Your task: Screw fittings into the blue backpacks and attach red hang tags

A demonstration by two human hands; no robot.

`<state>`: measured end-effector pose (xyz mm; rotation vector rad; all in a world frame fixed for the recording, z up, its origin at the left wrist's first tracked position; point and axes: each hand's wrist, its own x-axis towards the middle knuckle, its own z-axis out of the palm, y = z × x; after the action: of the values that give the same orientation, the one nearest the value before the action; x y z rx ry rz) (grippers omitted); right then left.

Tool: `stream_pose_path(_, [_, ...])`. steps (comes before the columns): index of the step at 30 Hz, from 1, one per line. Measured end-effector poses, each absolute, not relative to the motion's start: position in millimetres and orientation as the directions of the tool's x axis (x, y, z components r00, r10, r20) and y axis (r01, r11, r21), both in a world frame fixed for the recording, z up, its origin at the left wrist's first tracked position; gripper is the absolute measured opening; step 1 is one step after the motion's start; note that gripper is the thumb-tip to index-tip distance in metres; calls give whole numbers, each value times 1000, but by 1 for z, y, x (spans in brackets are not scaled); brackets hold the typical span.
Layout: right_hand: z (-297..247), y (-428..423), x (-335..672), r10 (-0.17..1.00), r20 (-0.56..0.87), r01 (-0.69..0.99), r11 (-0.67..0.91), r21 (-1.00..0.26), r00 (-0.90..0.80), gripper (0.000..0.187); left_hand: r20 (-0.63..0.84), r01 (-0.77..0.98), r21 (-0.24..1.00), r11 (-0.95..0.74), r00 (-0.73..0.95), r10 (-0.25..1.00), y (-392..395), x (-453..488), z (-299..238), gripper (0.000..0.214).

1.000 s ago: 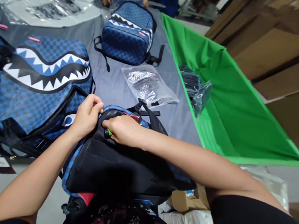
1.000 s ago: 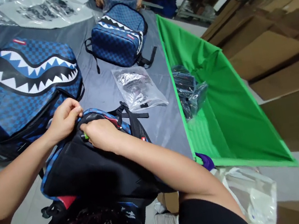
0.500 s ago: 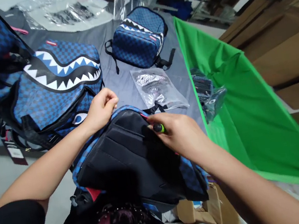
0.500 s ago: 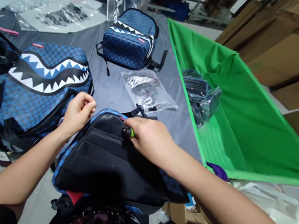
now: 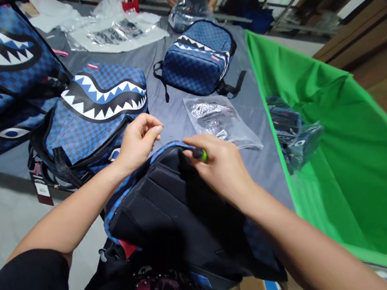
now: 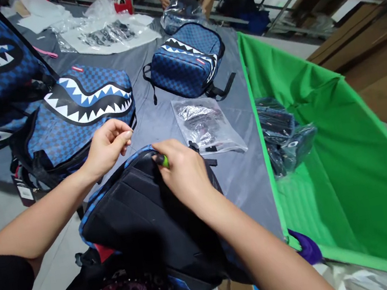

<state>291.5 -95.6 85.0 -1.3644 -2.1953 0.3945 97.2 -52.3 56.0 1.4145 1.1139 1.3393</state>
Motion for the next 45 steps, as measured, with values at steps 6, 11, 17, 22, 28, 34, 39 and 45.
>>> stream_pose_path(6, [83, -55, 248, 926, -25, 512, 186, -839, -376, 9, 285, 20, 958, -286, 12, 958, -56, 101, 52, 3])
stream_pose_path(11, [86, -47, 252, 917, -152, 302, -36, -953, -369, 15, 263, 334, 901, -276, 83, 961, -79, 88, 32, 55])
stream_pose_path(17, [100, -52, 243, 785, -77, 731, 530, -431, -614, 7, -93, 665, 726, -175, 347, 933, -97, 79, 34, 46])
stream_pose_path(22, [107, -48, 246, 847, -59, 848, 530, -4, -529, 21, -74, 722, 670, -172, 296, 952, -91, 82, 36, 39])
stream_pose_path(28, [117, -47, 251, 796, -42, 797, 603, -25, -604, 24, -85, 700, 699, -145, 282, 956, -91, 81, 34, 48])
stream_pose_path(34, [130, -57, 256, 793, -287, 704, 609, 366, -537, 23, -101, 721, 681, -132, 272, 957, -93, 82, 34, 54])
stream_pose_path(39, [126, -56, 264, 797, -262, 817, 574, 51, -544, 12, -52, 705, 687, -177, 291, 955, -93, 81, 29, 52])
stream_pose_path(45, [116, -39, 256, 797, -216, 559, 177, -810, -565, 33, -55, 688, 702, -187, 314, 948, -92, 80, 29, 47])
